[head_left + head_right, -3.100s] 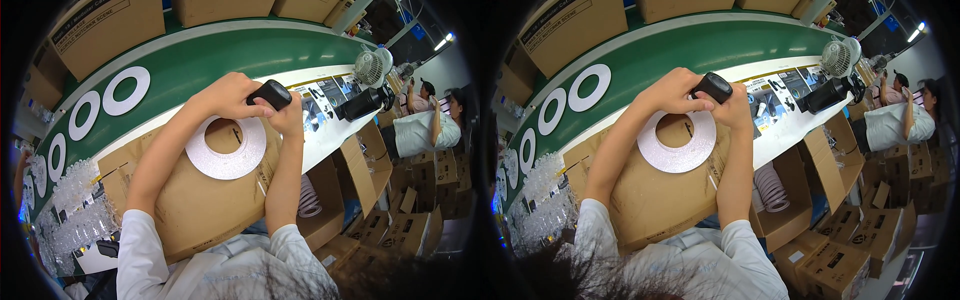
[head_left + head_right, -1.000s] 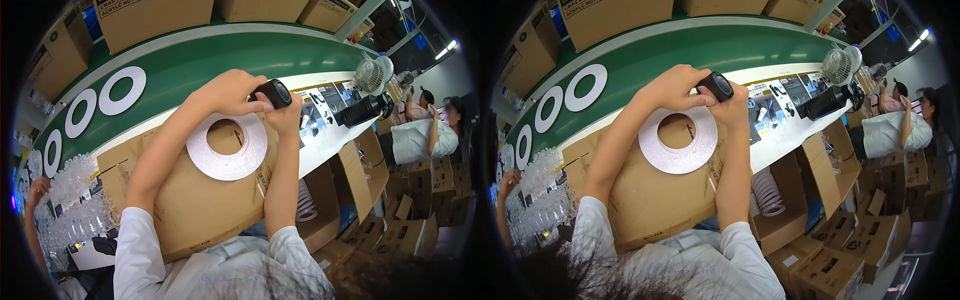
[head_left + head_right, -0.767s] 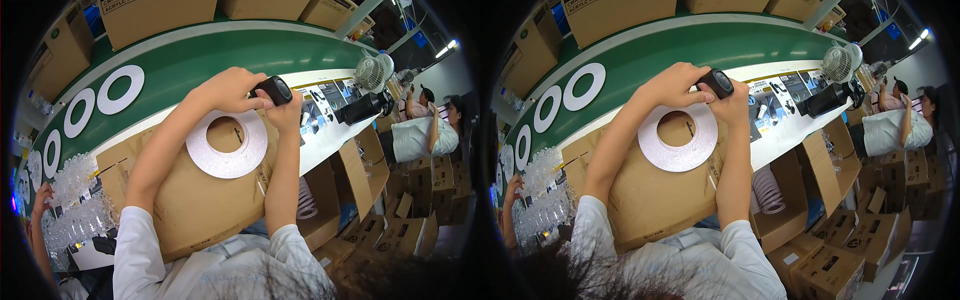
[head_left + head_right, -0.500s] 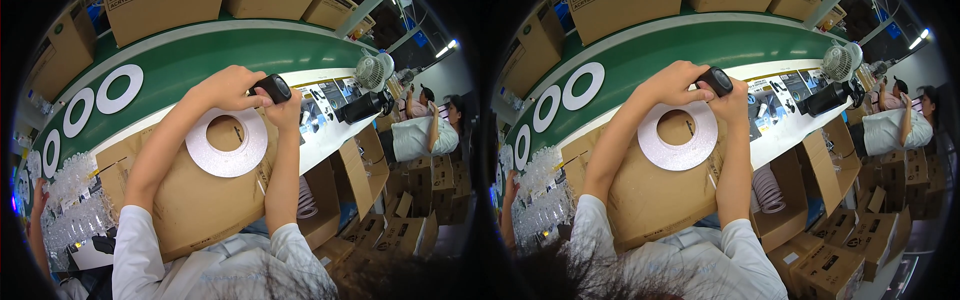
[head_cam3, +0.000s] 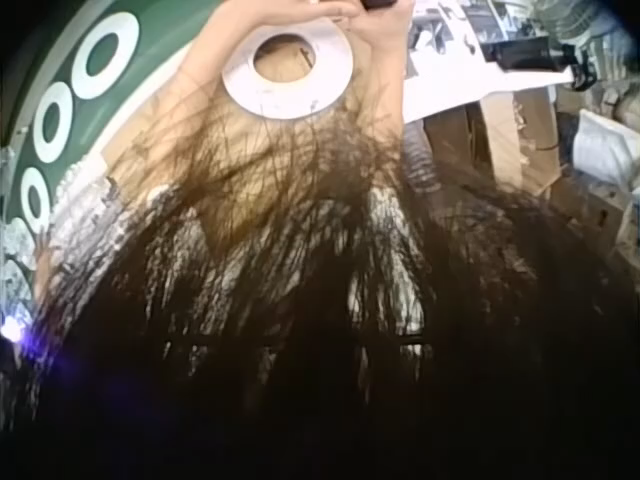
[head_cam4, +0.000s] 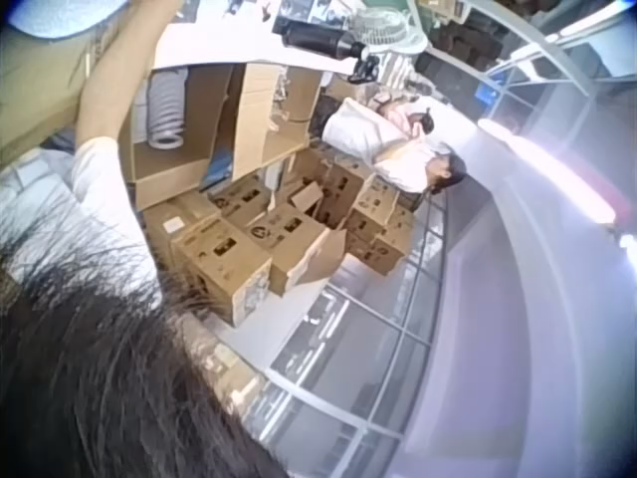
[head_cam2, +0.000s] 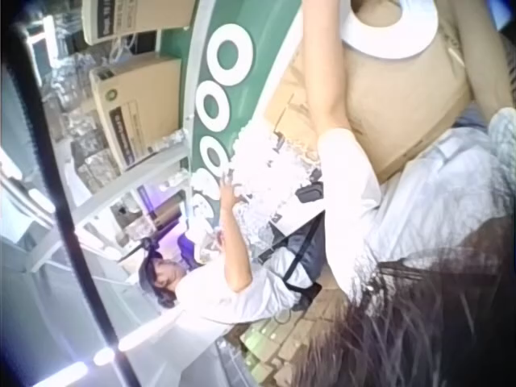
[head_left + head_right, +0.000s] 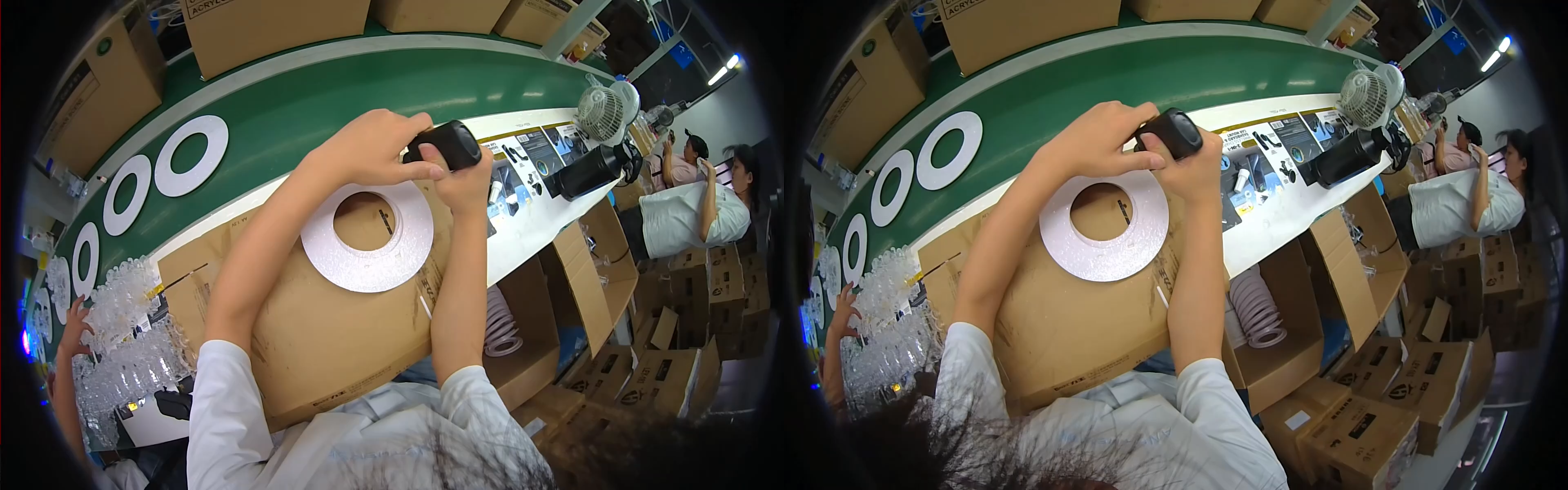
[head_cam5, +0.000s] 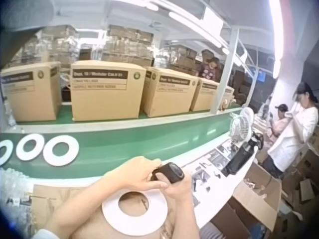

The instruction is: Applying adhesive to a circular component for a lighting fixture on an assembly line.

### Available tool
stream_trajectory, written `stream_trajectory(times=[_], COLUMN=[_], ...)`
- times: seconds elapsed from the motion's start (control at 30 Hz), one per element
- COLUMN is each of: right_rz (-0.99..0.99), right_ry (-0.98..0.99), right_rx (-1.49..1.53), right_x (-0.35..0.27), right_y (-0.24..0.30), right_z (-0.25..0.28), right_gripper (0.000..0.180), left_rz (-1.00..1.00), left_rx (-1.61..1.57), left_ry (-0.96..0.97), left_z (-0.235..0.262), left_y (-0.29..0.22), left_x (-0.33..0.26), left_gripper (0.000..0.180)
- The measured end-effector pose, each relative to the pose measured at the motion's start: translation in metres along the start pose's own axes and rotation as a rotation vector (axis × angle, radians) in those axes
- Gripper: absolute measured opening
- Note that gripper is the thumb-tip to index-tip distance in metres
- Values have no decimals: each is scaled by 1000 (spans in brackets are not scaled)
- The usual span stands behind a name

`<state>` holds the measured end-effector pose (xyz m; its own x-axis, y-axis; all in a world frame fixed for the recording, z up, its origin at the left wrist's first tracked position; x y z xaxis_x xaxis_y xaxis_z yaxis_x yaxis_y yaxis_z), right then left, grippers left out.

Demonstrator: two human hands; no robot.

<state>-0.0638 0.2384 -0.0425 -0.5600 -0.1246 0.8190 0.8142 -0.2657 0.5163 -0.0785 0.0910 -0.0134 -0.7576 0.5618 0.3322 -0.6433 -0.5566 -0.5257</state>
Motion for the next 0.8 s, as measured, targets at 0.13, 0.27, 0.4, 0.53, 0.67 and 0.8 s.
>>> stream_trajectory(times=[0.13, 0.27, 0.4, 0.53, 0.67, 0.8], right_rz=[-118, -129, -171, -136, -86, 22], right_ry=[-207, -225, -272, -335, -271, -227], right_rx=[261, 270, 255, 238, 1, -155], right_x=[2, 1, -8, -4, -3, -2], right_y=[0, -3, -13, -6, 1, 11], right_z=[8, 8, 11, 11, 11, 12], right_gripper=[27, 32, 33, 32, 32, 26], left_rz=[63, -7, -25, 18, -18, 20], left_rx=[52, -25, -207, -260, -311, -666], left_ry=[-66, -124, -127, -107, -137, -47], left_z=[12, 9, 6, 3, 1, -8], left_y=[-9, -2, -6, -6, -4, -14], left_x=[-3, -2, 0, 3, 3, 4], left_gripper=[55, 45, 36, 33, 37, 45])
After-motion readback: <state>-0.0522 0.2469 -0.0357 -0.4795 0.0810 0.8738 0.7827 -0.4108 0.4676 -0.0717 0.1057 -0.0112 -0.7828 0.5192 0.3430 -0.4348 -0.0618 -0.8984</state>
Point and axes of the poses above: each hand's wrist, its own x-axis towards the middle knuckle, its own z-axis out of the back of the hand, y = z × x, the point moved 5 cm from there along x, towards the middle knuckle, and after that the axes turned 11 degrees about z, right-handed, at the moved point
